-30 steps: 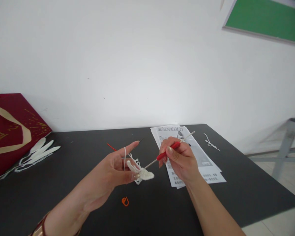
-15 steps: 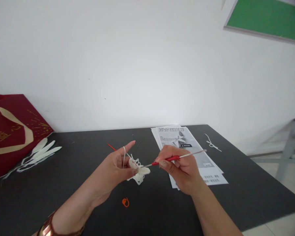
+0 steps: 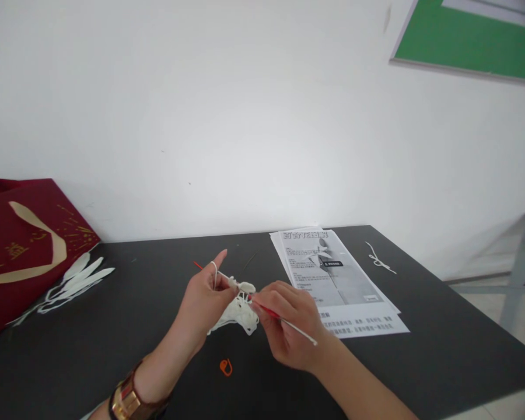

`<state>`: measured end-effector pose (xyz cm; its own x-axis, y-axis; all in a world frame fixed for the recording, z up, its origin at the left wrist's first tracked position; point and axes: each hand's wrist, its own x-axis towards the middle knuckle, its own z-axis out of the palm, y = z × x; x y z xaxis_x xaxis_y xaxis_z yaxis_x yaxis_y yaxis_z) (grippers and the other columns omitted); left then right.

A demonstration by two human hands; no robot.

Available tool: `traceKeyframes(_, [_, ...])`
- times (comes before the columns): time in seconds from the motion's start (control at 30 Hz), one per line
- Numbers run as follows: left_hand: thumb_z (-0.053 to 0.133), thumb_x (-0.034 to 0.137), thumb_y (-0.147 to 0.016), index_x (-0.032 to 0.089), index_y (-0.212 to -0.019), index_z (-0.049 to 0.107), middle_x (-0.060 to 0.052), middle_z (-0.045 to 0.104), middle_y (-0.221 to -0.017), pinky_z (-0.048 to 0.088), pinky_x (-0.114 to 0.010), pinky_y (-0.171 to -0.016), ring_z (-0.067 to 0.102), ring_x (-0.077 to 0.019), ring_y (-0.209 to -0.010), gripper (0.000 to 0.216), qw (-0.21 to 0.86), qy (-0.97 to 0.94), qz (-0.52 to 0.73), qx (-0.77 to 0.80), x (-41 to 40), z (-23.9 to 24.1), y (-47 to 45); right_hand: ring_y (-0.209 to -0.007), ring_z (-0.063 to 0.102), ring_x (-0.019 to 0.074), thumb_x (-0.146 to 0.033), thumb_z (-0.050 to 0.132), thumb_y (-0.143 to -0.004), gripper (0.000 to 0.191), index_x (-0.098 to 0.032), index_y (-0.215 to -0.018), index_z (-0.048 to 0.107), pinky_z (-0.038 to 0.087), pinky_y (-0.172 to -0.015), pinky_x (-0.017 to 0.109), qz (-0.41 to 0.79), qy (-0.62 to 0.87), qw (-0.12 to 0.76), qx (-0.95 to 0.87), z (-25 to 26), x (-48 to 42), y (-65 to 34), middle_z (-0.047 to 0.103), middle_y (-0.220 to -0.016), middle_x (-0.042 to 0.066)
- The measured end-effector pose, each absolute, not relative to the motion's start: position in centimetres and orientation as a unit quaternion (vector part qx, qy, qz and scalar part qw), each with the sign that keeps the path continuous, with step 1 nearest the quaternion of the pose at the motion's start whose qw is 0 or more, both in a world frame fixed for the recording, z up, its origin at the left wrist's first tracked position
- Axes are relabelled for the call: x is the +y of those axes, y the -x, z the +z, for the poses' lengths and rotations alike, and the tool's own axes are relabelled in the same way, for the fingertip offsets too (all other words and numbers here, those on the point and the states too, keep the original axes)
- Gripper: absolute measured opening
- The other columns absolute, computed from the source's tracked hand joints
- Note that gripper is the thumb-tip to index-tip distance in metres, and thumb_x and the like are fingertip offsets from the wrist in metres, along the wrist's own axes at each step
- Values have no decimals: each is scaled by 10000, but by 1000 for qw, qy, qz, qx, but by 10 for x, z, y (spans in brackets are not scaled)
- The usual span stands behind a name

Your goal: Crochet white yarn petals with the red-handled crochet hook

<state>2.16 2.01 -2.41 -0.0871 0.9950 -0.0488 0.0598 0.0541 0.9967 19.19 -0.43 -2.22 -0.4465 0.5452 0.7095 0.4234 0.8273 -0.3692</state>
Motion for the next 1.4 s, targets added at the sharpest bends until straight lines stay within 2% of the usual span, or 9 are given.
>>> traceKeyframes(0.27, [748,195,-623,50,-1422,375,100,525,-525,373,-249,-541,474,-111,-494,893,471,-402,580,529,20,-31,-26,-704,653,174,-78,485,-873,151,-182,-955,556,524,-624,263,5,320,476,-819,-38,-7,-175,687,-802,79])
traceKeyframes(0.47, [755,161,-605,32,-1417,372,102,533,-526,364,-237,-559,454,-92,-503,907,465,-365,614,523,20,-28,-30,-687,628,212,-71,455,-858,272,-79,-1117,538,519,-579,305,-119,263,408,-866,-47,-8,-173,680,-816,131])
traceKeyframes(0.63, [759,150,-586,18,-1403,388,103,550,-507,356,-226,-537,435,-79,-480,907,474,-341,633,509,18,-23,-31,-667,619,215,-70,430,-868,275,-58,-1116,548,497,-531,314,-167,249,394,-869,-45,-9,-174,684,-806,134])
traceKeyframes(0.87, [783,166,-565,53,-1387,425,102,553,-510,370,-235,-520,466,-94,-475,904,476,-319,643,508,18,-25,-31,-696,639,227,-77,424,-883,261,-58,-1099,570,519,-546,320,-169,238,395,-871,-42,-9,-175,687,-798,139])
traceKeyframes(1.0, [787,186,-595,68,-1393,422,94,561,-540,385,-236,-551,475,-95,-510,886,470,-323,647,507,16,-25,-31,-721,659,223,-54,463,-856,307,-59,-1154,538,557,-596,317,-117,237,434,-861,-46,-6,-175,690,-834,150])
traceKeyframes(1.2, [734,231,-703,101,-1467,291,93,536,-574,416,-247,-620,496,-111,-558,893,451,-388,648,475,12,-23,-37,-734,688,192,-43,503,-848,284,-167,-1095,568,581,-636,282,-38,273,503,-819,-46,3,-175,713,-858,110])
traceKeyframes(1.4, [697,232,-730,114,-1416,404,99,434,-587,381,-227,-582,413,-94,-538,755,414,-443,626,490,12,-19,-34,-724,686,197,-24,521,-830,323,-153,-1124,557,579,-616,287,-64,255,495,-828,-48,7,-181,713,-841,112])
